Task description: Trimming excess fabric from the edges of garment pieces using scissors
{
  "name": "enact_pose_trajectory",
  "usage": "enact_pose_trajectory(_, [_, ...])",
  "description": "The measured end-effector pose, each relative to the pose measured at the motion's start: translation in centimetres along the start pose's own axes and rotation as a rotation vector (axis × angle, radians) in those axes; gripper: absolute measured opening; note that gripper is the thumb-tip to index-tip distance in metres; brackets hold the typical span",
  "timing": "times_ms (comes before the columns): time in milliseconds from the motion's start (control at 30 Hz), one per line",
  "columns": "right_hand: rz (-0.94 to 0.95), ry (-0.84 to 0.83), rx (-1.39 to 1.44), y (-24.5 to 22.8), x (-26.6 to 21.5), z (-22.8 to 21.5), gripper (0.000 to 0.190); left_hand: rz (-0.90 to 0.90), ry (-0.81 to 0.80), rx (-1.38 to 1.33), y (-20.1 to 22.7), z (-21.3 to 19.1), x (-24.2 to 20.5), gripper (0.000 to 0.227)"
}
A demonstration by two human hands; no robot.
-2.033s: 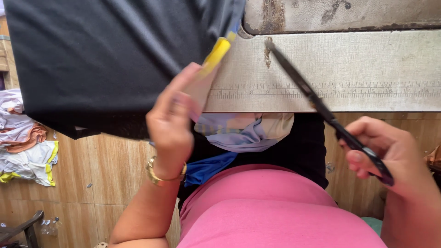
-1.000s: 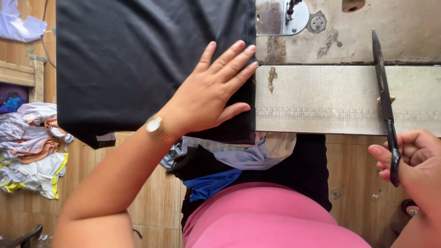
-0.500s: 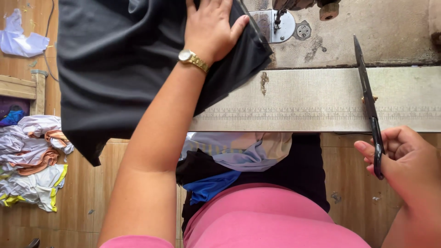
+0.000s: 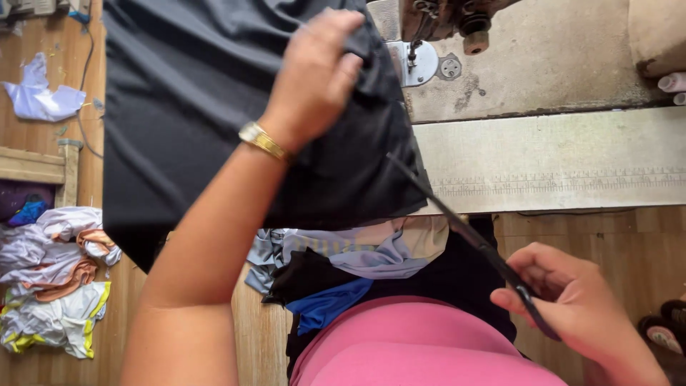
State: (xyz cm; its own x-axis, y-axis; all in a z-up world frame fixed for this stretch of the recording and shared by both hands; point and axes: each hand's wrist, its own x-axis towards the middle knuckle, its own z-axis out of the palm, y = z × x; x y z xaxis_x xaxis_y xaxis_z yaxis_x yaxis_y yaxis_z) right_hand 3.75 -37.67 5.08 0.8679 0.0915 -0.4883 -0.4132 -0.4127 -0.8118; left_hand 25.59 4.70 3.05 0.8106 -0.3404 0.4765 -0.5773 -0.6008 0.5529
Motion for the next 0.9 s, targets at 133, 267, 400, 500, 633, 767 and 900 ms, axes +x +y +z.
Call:
enact_pose_trajectory(133, [0.057, -0.043, -0.116, 0.3, -0.2, 0.1, 0.028, -0.138, -0.115, 0.506, -6.0, -3.7, 0.5, 0.05])
enact_pose_trajectory(267, [0.08, -0.039, -0.093, 0.3, 0.5, 0.6, 0.023, -0.41, -0.216, 0.631, -9.2, -4.8, 1.3, 0.065])
enact_pose_trajectory(400, [0.123, -0.013, -0.077, -1.3, 1.4, 1.4, 0.022, -0.491, -0.152, 0.673, -10.2, -4.4, 1.3, 0.066])
enact_pose_trajectory(500, [0.133, 0.005, -0.231, -2.1, 1.0, 0.7, 0.025, -0.575, -0.149, 0.671, -8.4, -3.8, -0.1, 0.069])
enact_pose_trajectory(633, [0.232, -0.001, -0.264, -2.5, -0.5, -0.9, 0.026, -0.409, -0.08, 0.714, -6.1, -3.1, -3.1, 0.065])
enact_pose_trajectory(767, [0.202, 0.047, -0.276, 0.6, -2.2, -3.1, 0.029, -0.052, 0.034, 0.641, -0.6, -3.4, -4.0, 0.045])
enact_pose_trajectory(900, [0.208, 0.073, -0.054, 2.2, -4.1, -5.2, 0.026, -0.008, -0.112, 0.575, 5.2, 0.5, -5.0, 0.055])
